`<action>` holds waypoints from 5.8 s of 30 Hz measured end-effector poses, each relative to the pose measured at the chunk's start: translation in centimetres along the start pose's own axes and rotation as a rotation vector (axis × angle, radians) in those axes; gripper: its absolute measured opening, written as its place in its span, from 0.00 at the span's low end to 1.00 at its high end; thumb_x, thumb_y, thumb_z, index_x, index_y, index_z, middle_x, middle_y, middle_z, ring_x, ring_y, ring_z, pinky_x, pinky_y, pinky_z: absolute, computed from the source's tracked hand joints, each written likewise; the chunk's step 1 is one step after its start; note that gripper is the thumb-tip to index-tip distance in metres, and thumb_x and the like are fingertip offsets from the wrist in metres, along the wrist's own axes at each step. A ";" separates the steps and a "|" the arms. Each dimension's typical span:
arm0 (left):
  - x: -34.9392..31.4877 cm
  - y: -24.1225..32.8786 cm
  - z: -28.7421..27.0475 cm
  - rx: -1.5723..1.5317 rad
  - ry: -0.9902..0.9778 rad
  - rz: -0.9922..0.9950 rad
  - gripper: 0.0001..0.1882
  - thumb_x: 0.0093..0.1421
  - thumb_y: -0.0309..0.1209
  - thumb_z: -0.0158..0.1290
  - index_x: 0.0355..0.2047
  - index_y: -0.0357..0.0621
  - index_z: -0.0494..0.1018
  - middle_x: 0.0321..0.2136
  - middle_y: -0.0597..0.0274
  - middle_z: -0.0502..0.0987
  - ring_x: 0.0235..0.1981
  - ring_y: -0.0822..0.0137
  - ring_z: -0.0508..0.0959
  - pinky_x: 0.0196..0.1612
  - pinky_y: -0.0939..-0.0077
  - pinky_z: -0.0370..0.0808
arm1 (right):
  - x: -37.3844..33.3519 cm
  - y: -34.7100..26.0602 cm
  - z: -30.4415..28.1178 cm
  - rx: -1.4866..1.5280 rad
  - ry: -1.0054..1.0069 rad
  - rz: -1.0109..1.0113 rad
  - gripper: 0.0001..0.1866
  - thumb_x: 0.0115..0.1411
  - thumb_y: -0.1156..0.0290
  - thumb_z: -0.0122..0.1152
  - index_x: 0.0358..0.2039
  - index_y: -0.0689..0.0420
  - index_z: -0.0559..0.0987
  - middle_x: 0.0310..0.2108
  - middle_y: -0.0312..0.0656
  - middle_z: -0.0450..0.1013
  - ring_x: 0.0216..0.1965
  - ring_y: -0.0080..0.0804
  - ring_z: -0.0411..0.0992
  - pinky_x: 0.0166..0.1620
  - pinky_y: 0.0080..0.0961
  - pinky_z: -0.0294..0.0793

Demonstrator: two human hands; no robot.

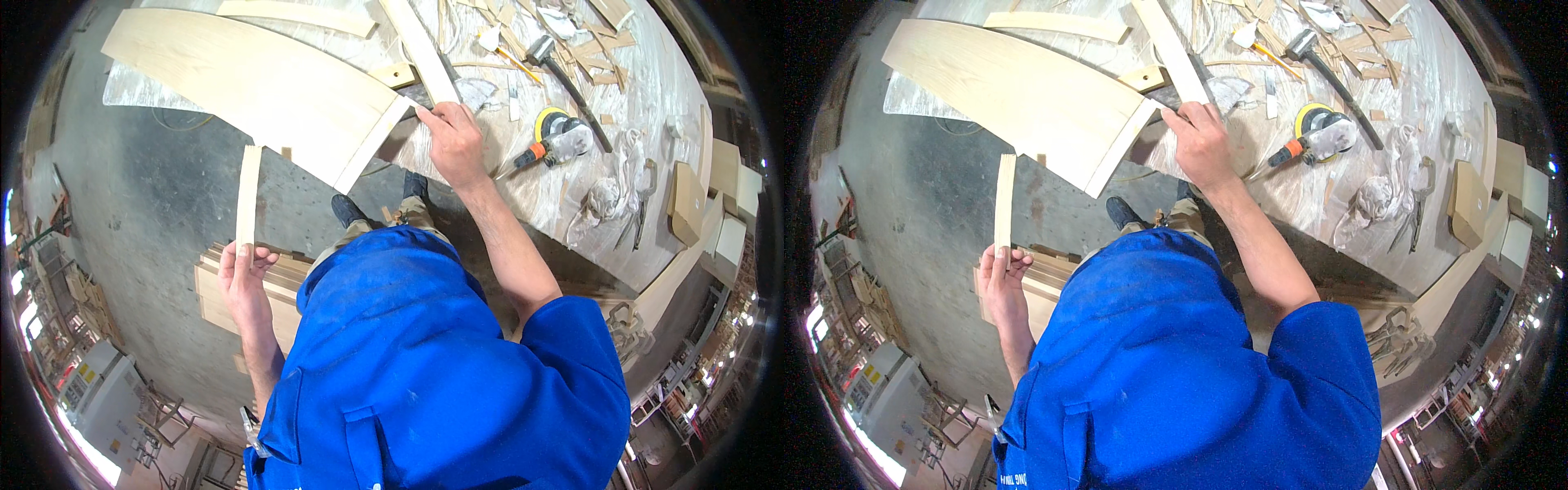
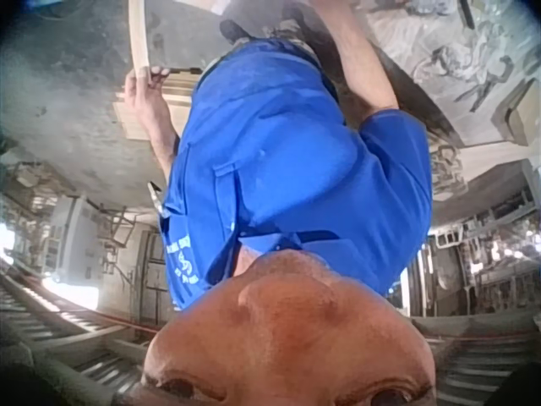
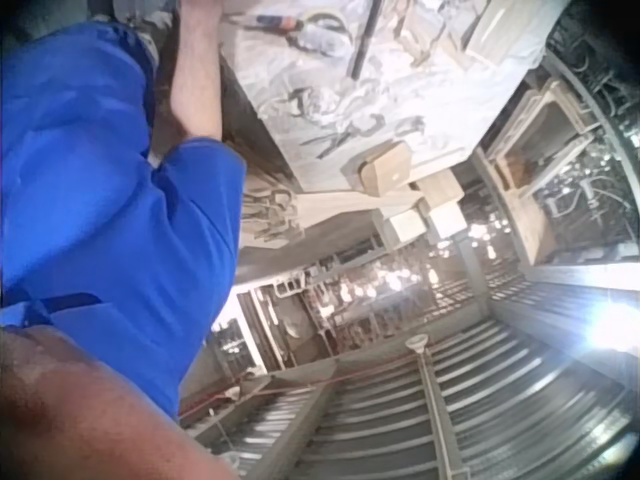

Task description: The person aligns a thin wooden strip along the edge of a larger wooden panel, then uses a clamp to secure the strip in place. The person applies glue to the joint and sets the assembled piece aside on the workbench.

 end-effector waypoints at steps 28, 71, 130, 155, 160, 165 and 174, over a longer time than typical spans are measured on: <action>0.1 -0.2 0.2 -0.010 0.019 -0.001 0.08 0.72 0.32 0.52 0.43 0.40 0.75 0.30 0.60 0.80 0.33 0.68 0.81 0.44 0.66 0.82 | -1.2 -0.6 -0.5 0.032 0.089 0.074 0.17 0.51 0.87 0.60 0.41 0.62 0.85 0.34 0.45 0.74 0.37 0.43 0.75 0.41 0.36 0.76; 0.1 -0.1 -0.1 -0.002 -0.016 -0.010 0.07 0.73 0.32 0.52 0.45 0.42 0.74 0.32 0.59 0.79 0.34 0.67 0.81 0.44 0.67 0.80 | -2.0 -0.8 1.1 0.165 0.146 0.271 0.10 0.61 0.82 0.65 0.42 0.61 0.85 0.35 0.44 0.78 0.34 0.32 0.79 0.35 0.27 0.79; -0.8 -1.1 -1.7 -0.033 0.030 -0.011 0.08 0.73 0.30 0.50 0.44 0.37 0.75 0.30 0.58 0.80 0.32 0.67 0.81 0.42 0.68 0.81 | -7.5 -6.2 2.0 0.273 -0.022 0.191 0.15 0.53 0.85 0.64 0.42 0.62 0.84 0.35 0.46 0.77 0.36 0.42 0.77 0.39 0.35 0.79; -0.7 -0.3 -0.8 0.005 -0.028 -0.016 0.08 0.72 0.32 0.52 0.44 0.40 0.74 0.32 0.59 0.79 0.33 0.65 0.81 0.44 0.68 0.80 | -6.4 -5.8 2.5 0.339 0.065 0.250 0.14 0.55 0.86 0.64 0.42 0.62 0.84 0.34 0.45 0.77 0.35 0.40 0.78 0.37 0.32 0.79; -0.7 -0.3 -0.7 0.027 -0.009 -0.006 0.08 0.72 0.32 0.52 0.43 0.39 0.74 0.31 0.60 0.79 0.33 0.68 0.81 0.44 0.67 0.81 | -6.2 -5.5 2.0 0.358 0.093 0.303 0.12 0.57 0.85 0.65 0.42 0.62 0.84 0.34 0.45 0.77 0.35 0.40 0.78 0.36 0.32 0.78; -0.5 -0.2 -0.6 0.020 -0.019 -0.009 0.08 0.73 0.32 0.52 0.44 0.39 0.74 0.31 0.59 0.80 0.33 0.67 0.81 0.44 0.68 0.81 | -5.5 -5.8 2.8 0.374 0.089 0.301 0.12 0.57 0.84 0.65 0.42 0.62 0.84 0.36 0.45 0.77 0.35 0.40 0.78 0.37 0.31 0.78; -0.2 0.4 -0.4 0.040 -0.018 -0.005 0.09 0.73 0.33 0.52 0.44 0.40 0.73 0.31 0.59 0.79 0.33 0.65 0.80 0.44 0.66 0.79 | -7.4 -5.6 1.2 0.489 0.035 0.543 0.12 0.57 0.83 0.67 0.42 0.61 0.84 0.36 0.43 0.78 0.31 0.34 0.78 0.32 0.29 0.77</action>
Point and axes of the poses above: each hand's wrist, its own x-axis towards the middle knuckle, its own z-axis out of the palm, y = z × x, the point moved 3 cm from there along x, towards the middle knuckle
